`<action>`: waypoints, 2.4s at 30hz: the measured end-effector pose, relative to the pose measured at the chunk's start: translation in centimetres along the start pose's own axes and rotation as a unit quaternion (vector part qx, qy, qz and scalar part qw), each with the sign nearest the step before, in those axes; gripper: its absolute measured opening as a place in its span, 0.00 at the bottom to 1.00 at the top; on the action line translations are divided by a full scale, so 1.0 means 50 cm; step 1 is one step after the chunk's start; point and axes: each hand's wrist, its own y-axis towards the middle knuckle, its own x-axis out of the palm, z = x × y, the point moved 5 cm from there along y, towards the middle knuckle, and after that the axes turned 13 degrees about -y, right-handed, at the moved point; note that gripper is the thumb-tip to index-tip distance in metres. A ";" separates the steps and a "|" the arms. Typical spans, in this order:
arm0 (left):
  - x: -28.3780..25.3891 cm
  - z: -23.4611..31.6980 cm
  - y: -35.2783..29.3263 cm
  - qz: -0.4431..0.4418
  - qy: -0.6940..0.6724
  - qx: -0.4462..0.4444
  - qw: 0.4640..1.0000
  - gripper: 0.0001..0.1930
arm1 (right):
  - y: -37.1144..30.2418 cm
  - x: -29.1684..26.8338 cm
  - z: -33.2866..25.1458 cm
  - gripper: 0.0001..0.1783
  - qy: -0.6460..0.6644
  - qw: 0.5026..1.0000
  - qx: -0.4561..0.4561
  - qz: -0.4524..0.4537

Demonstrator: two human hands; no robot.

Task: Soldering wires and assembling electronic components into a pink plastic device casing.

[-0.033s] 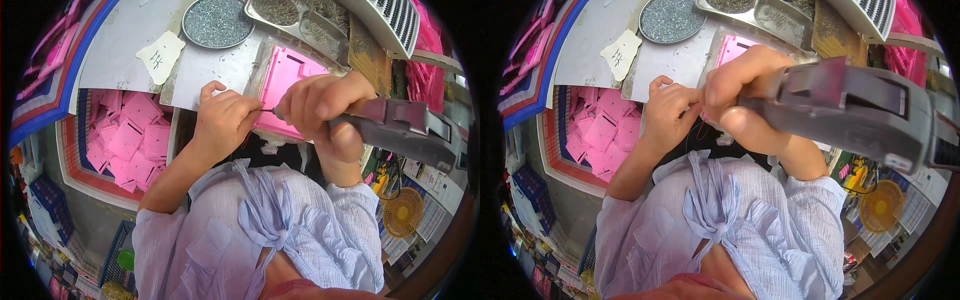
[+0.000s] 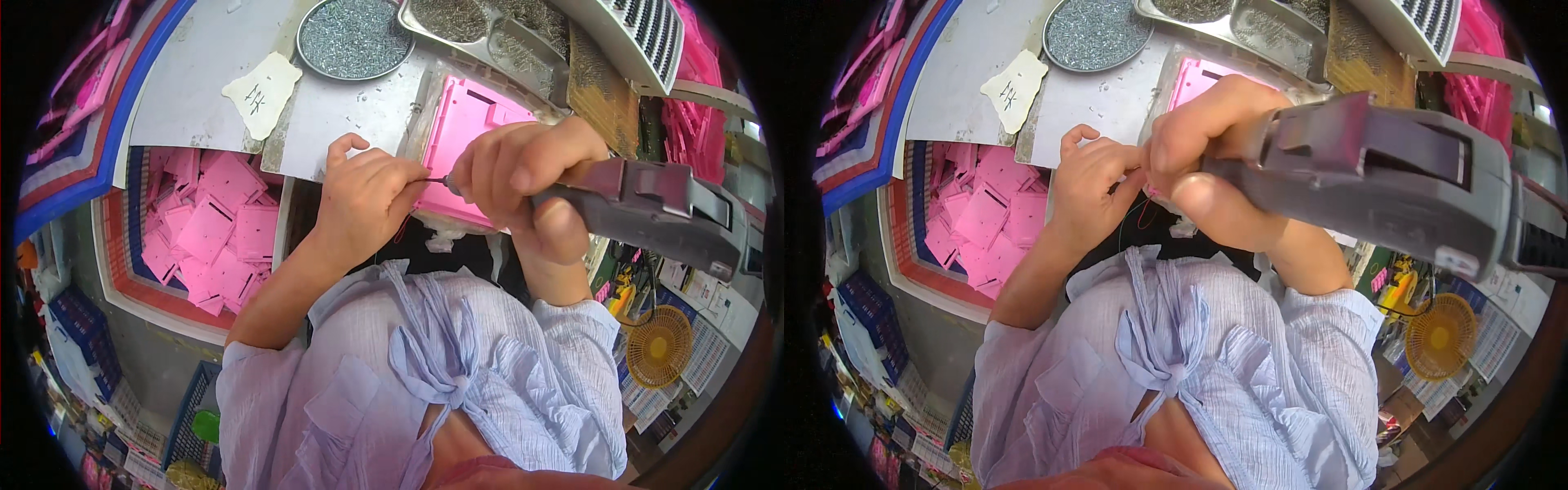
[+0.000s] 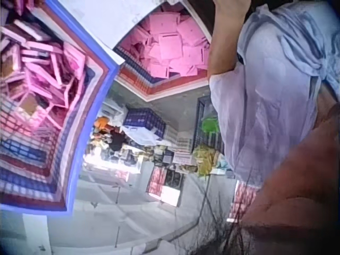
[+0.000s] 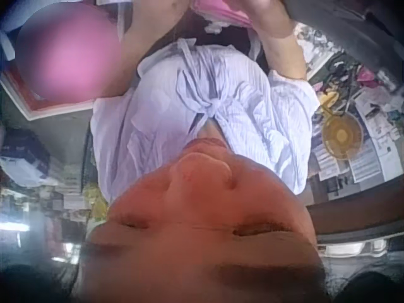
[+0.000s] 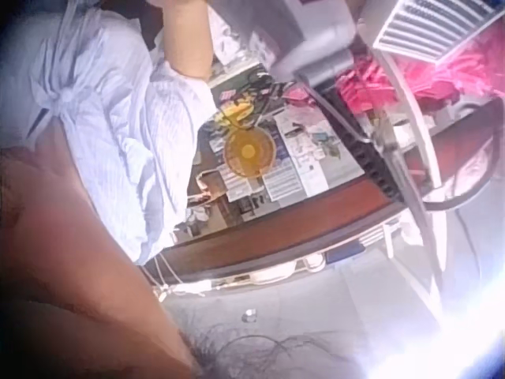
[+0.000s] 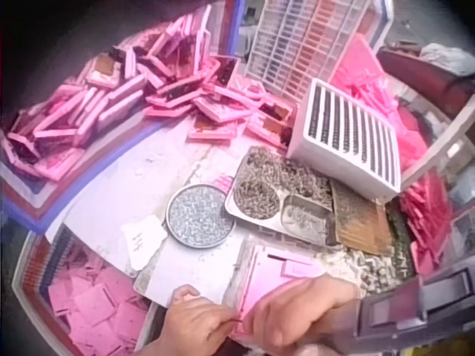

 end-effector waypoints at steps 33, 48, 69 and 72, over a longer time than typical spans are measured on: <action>0.180 0.022 0.118 -0.181 0.115 0.106 0.971 0.17 | -0.129 -0.289 -0.009 0.11 -0.016 0.979 -0.095 0.178; 0.179 0.033 0.106 -0.192 0.158 0.080 0.965 0.19 | -0.188 -0.222 -0.003 0.11 -0.096 0.985 0.017 0.141; -0.435 -0.367 -0.870 0.626 0.110 -0.448 0.629 0.26 | -0.048 -0.254 -0.095 0.12 0.041 0.990 -0.095 0.100; -0.451 -0.428 -0.893 0.611 0.190 -0.526 0.560 0.29 | -0.025 -0.249 -0.084 0.14 0.024 0.990 -0.084 0.108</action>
